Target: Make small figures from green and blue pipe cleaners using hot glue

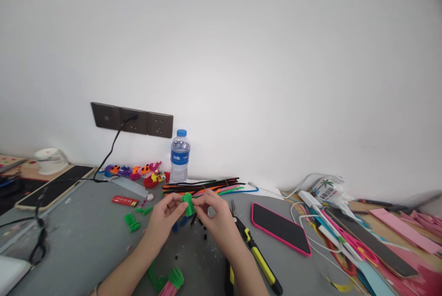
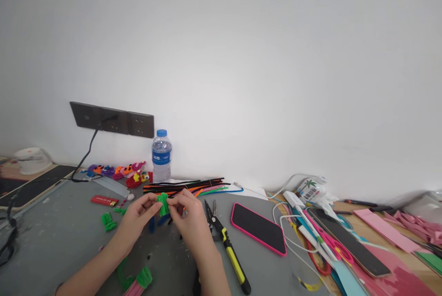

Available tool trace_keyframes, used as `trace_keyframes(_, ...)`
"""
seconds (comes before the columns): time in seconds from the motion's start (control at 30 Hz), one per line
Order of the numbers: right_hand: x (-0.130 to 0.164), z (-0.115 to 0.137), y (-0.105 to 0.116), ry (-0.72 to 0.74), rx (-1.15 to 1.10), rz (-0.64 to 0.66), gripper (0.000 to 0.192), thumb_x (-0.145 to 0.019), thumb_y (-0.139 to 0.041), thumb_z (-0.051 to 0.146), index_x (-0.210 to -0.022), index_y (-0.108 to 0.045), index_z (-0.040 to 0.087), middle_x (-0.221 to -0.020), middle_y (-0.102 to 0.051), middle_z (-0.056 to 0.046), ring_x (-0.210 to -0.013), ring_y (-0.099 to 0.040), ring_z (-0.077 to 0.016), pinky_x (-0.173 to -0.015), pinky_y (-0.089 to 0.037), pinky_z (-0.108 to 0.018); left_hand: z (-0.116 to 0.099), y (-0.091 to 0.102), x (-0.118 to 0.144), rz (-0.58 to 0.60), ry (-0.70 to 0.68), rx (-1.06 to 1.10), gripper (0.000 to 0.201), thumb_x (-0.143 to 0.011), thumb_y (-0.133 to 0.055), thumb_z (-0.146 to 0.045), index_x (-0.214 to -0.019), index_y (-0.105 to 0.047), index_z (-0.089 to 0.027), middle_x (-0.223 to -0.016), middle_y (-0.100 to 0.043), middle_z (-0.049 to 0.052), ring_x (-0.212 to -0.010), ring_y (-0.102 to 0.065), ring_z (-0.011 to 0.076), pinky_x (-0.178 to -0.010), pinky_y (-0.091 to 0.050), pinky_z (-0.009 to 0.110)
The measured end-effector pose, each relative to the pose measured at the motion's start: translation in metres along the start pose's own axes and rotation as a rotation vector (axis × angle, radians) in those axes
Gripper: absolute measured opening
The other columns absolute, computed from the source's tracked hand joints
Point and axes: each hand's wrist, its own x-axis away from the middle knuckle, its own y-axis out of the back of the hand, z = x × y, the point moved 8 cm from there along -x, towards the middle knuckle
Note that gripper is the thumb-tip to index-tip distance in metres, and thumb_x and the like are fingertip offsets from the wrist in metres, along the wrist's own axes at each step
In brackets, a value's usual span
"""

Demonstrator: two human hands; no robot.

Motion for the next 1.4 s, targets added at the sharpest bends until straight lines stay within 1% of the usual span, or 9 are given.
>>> trace_keyframes(0.33, 0.000, -0.003, 0.000, -0.004, -0.016, 0.004, 0.015, -0.085, -0.056, 0.012, -0.081, -0.069, 0.019, -0.071, -0.051, 0.000, -0.064, -0.053, -0.0130, -0.058, -0.043, -0.023, -0.001, 0.001, 0.001, -0.013, 0.013, 0.008, 0.027, -0.072, -0.070, -0.045, -0.076, -0.064, -0.019, -0.067, -0.060, -0.001, -0.065, -0.056, 0.0170, -0.060, -0.045, 0.025)
trace_keyframes(0.5, 0.000, -0.002, 0.000, -0.004, -0.016, 0.003, 0.015, -0.085, -0.057, 0.012, -0.081, -0.070, 0.019, -0.071, -0.052, 0.000, -0.063, -0.052, -0.0128, -0.058, -0.042, -0.023, 0.001, 0.000, 0.001, 0.002, 0.011, 0.022, 0.027, -0.073, -0.070, -0.045, -0.077, -0.065, -0.019, -0.068, -0.061, -0.001, -0.065, -0.057, 0.0170, -0.061, -0.046, 0.025)
trace_keyframes(0.7, 0.000, -0.002, 0.000, 0.003, -0.009, 0.002, 0.016, -0.085, -0.057, 0.011, -0.082, -0.070, 0.019, -0.071, -0.051, 0.000, -0.063, -0.053, -0.0127, -0.058, -0.042, -0.023, 0.001, 0.000, 0.000, -0.008, 0.010, 0.029, 0.026, -0.071, -0.072, -0.044, -0.077, -0.066, -0.019, -0.068, -0.062, -0.001, -0.065, -0.057, 0.0171, -0.061, -0.046, 0.025)
trace_keyframes(0.97, 0.000, -0.003, -0.001, -0.006, 0.000, 0.009, 0.015, -0.085, -0.057, 0.011, -0.082, -0.070, 0.018, -0.071, -0.052, 0.000, -0.064, -0.053, -0.0129, -0.059, -0.042, -0.023, -0.002, -0.001, 0.000, -0.020, 0.018, 0.056, 0.029, -0.069, -0.074, -0.046, -0.074, -0.064, -0.019, -0.063, -0.057, -0.003, -0.061, -0.054, 0.0153, -0.058, -0.045, 0.024)
trace_keyframes(1.1, 0.000, -0.003, -0.001, -0.005, 0.013, 0.010, 0.016, -0.085, -0.056, 0.011, -0.081, -0.069, 0.018, -0.071, -0.051, 0.000, -0.063, -0.053, -0.0131, -0.058, -0.042, -0.023, 0.001, -0.003, 0.001, -0.004, 0.026, 0.088, 0.029, -0.071, -0.073, -0.046, -0.075, -0.063, -0.019, -0.061, -0.054, -0.004, -0.060, -0.052, 0.0141, -0.057, -0.045, 0.023)
trace_keyframes(1.27, 0.000, -0.003, -0.003, -0.002, 0.065, 0.020, 0.017, -0.085, -0.055, 0.010, -0.082, -0.070, 0.018, -0.072, -0.051, 0.000, -0.063, -0.052, -0.0133, -0.057, -0.041, -0.023, 0.015, -0.007, 0.001, 0.037, 0.099, 0.200, 0.025, -0.075, -0.073, -0.044, -0.080, -0.064, -0.021, -0.068, -0.053, -0.004, -0.066, -0.052, 0.0136, -0.063, -0.050, 0.024)
trace_keyframes(1.4, 0.000, -0.001, -0.003, -0.003, 0.084, 0.020, 0.018, -0.085, -0.055, 0.009, -0.082, -0.070, 0.018, -0.072, -0.051, 0.000, -0.062, -0.052, -0.0137, -0.057, -0.041, -0.023, 0.024, -0.010, 0.002, 0.028, 0.203, 0.361, 0.027, -0.069, -0.079, -0.042, -0.080, -0.066, -0.021, -0.074, -0.056, -0.004, -0.072, -0.054, 0.0140, -0.070, -0.054, 0.027)
